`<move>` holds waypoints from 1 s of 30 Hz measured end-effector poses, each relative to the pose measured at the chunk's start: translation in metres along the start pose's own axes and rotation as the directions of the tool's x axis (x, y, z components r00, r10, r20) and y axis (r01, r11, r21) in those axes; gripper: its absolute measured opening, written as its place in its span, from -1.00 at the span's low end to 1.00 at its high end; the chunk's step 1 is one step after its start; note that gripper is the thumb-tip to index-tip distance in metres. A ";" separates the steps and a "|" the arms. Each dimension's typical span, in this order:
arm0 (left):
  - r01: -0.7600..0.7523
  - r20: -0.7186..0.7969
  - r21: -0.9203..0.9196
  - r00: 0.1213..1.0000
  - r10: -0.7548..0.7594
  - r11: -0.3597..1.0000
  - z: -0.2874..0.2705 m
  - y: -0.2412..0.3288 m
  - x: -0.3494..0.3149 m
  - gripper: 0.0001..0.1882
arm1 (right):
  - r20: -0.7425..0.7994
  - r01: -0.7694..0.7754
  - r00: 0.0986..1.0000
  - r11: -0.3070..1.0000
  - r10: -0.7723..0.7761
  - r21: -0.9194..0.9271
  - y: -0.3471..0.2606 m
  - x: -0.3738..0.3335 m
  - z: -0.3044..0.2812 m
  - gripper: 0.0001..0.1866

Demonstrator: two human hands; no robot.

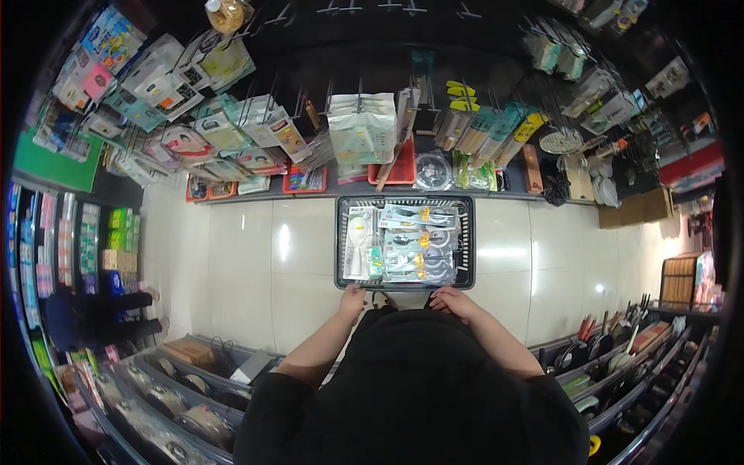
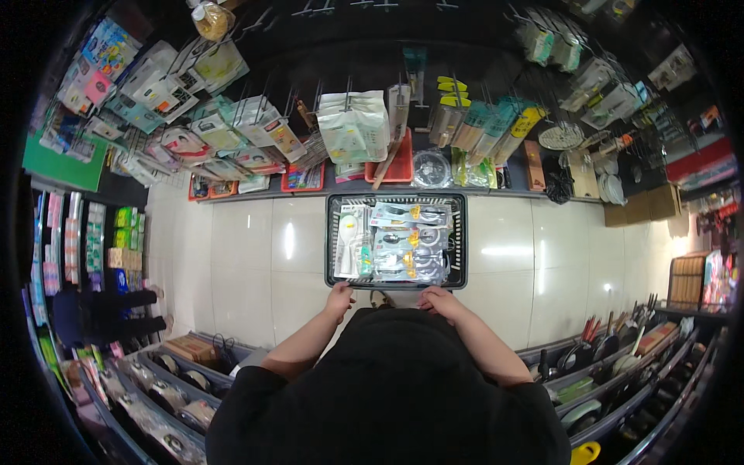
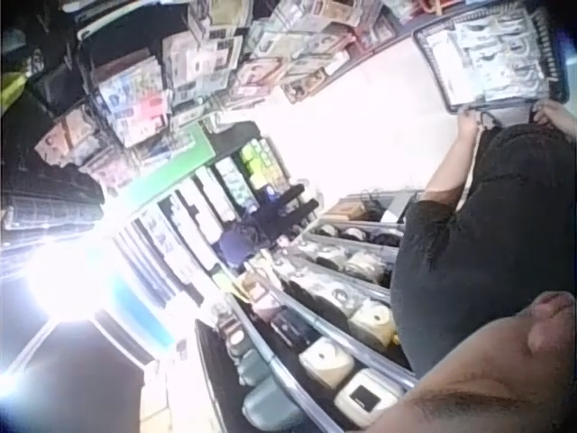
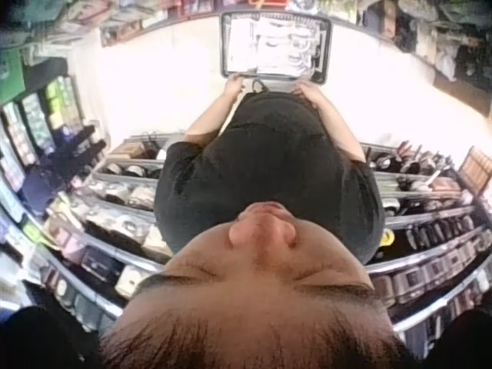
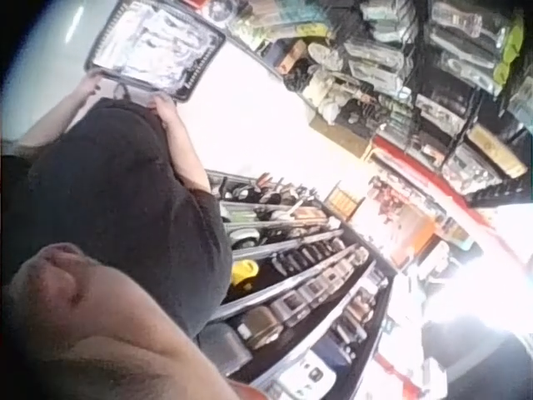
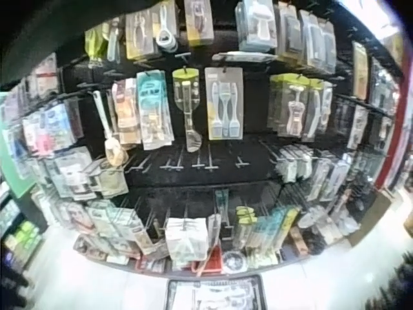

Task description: The recorder is selecting various packaged kitchen utensils and placing them into a shopping basket.

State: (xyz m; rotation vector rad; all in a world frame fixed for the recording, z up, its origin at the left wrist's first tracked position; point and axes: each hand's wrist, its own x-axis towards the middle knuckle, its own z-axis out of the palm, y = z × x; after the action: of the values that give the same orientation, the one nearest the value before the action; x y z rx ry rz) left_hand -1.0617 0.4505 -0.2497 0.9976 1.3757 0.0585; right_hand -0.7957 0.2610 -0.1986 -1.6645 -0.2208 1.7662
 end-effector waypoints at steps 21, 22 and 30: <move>-0.487 0.476 0.196 0.806 0.351 0.851 0.165 0.031 -0.045 -0.69 | -0.364 0.275 0.922 0.890 -0.136 0.364 0.095 -0.128 -0.072 -0.74; -0.484 0.487 0.228 0.808 0.332 0.845 0.182 0.034 -0.053 -0.70 | -0.366 0.292 0.919 0.878 -0.148 0.378 0.108 -0.131 -0.088 -0.72; -0.530 0.533 0.302 0.783 0.321 0.792 0.346 0.016 -0.086 -0.73 | -0.488 0.444 0.846 0.790 -0.215 0.422 0.177 -0.216 -0.259 -0.71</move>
State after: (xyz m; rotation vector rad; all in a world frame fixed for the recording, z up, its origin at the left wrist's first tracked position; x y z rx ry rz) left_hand -0.7904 0.2208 -0.2167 1.5928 0.6984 -0.1423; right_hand -0.6314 -0.0809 -0.1646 -1.4351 0.1465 1.0361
